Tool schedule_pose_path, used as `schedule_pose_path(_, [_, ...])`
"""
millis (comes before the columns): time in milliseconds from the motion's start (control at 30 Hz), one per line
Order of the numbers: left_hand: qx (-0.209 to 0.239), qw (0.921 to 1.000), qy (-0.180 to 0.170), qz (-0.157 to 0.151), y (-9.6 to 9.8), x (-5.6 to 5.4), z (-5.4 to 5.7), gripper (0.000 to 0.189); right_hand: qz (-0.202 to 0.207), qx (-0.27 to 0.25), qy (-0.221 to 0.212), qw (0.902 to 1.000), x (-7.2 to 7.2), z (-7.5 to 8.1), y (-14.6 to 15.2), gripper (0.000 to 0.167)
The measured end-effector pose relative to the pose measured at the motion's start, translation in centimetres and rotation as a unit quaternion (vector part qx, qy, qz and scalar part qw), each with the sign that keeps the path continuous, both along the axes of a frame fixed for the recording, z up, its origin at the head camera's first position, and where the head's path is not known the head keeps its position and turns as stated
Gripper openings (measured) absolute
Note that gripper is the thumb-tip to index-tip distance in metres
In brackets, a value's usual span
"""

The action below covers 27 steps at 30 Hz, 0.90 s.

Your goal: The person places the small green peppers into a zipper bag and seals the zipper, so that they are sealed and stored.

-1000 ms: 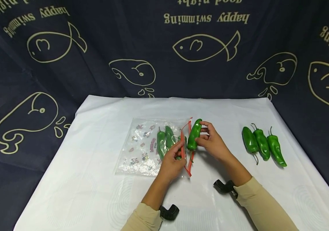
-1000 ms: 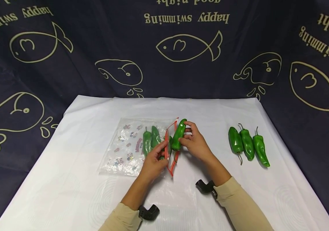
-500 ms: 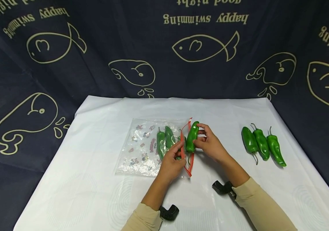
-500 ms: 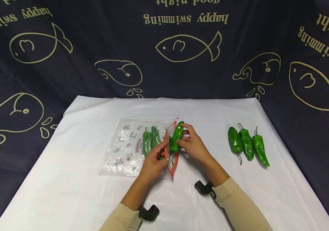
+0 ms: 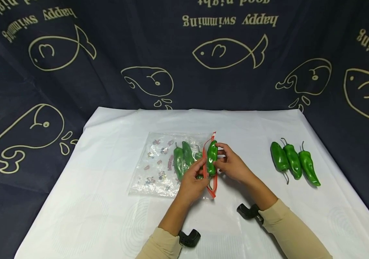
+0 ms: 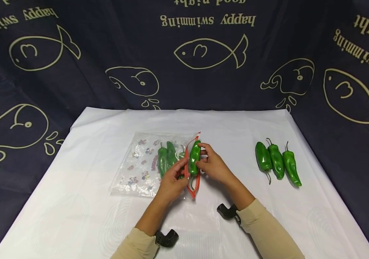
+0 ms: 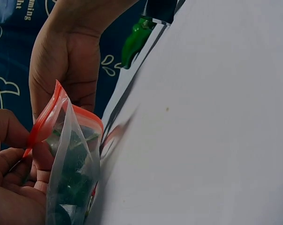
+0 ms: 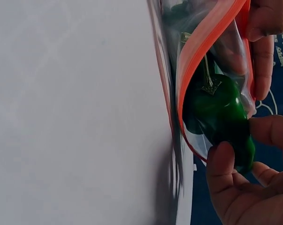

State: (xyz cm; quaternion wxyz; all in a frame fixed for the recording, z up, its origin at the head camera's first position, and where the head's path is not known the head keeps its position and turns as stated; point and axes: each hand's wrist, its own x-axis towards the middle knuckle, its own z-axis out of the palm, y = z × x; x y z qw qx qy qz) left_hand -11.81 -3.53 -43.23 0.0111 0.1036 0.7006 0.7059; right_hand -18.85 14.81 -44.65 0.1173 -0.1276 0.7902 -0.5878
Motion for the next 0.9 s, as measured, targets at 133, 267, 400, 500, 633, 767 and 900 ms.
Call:
schedule_pose_path(133, [0.007, 1.0000, 0.001, -0.001, -0.02, 0.00, -0.06, 0.067, 0.003, -0.003, -0.007, 1.0000, -0.10, -0.20, -0.20, 0.069])
schedule_pose_path(267, [0.011, 0.9999, 0.003, -0.009, -0.08, -0.04, -0.10, 0.069, 0.002, 0.004, -0.014, 0.9999, -0.18, -0.30, -0.47, 0.068])
schedule_pose_path(400, [0.009, 0.9998, 0.003, -0.015, -0.10, -0.06, -0.10, 0.069, -0.001, 0.028, -0.011, 0.9995, -0.15, -0.36, -0.76, 0.067])
schedule_pose_path(500, [0.003, 0.9999, 0.005, -0.015, -0.11, -0.11, -0.10, 0.069, -0.007, 0.052, -0.005, 0.9986, -0.16, -0.33, -0.88, 0.064])
schedule_pose_path(633, [0.004, 0.9999, 0.008, -0.013, -0.09, -0.21, -0.21, 0.069, -0.023, 0.082, -0.003, 0.9963, -0.12, -0.22, -0.87, 0.057])
schedule_pose_path(767, [0.011, 0.9998, 0.008, -0.015, -0.10, -0.16, -0.16, 0.068, -0.046, 0.080, -0.010, 0.9957, 0.00, -0.01, -0.73, 0.050])
schedule_pose_path(900, [0.013, 0.9997, 0.008, -0.019, -0.12, -0.19, -0.23, 0.068, -0.060, 0.024, -0.028, 0.9975, -0.04, 0.26, -0.51, 0.047])
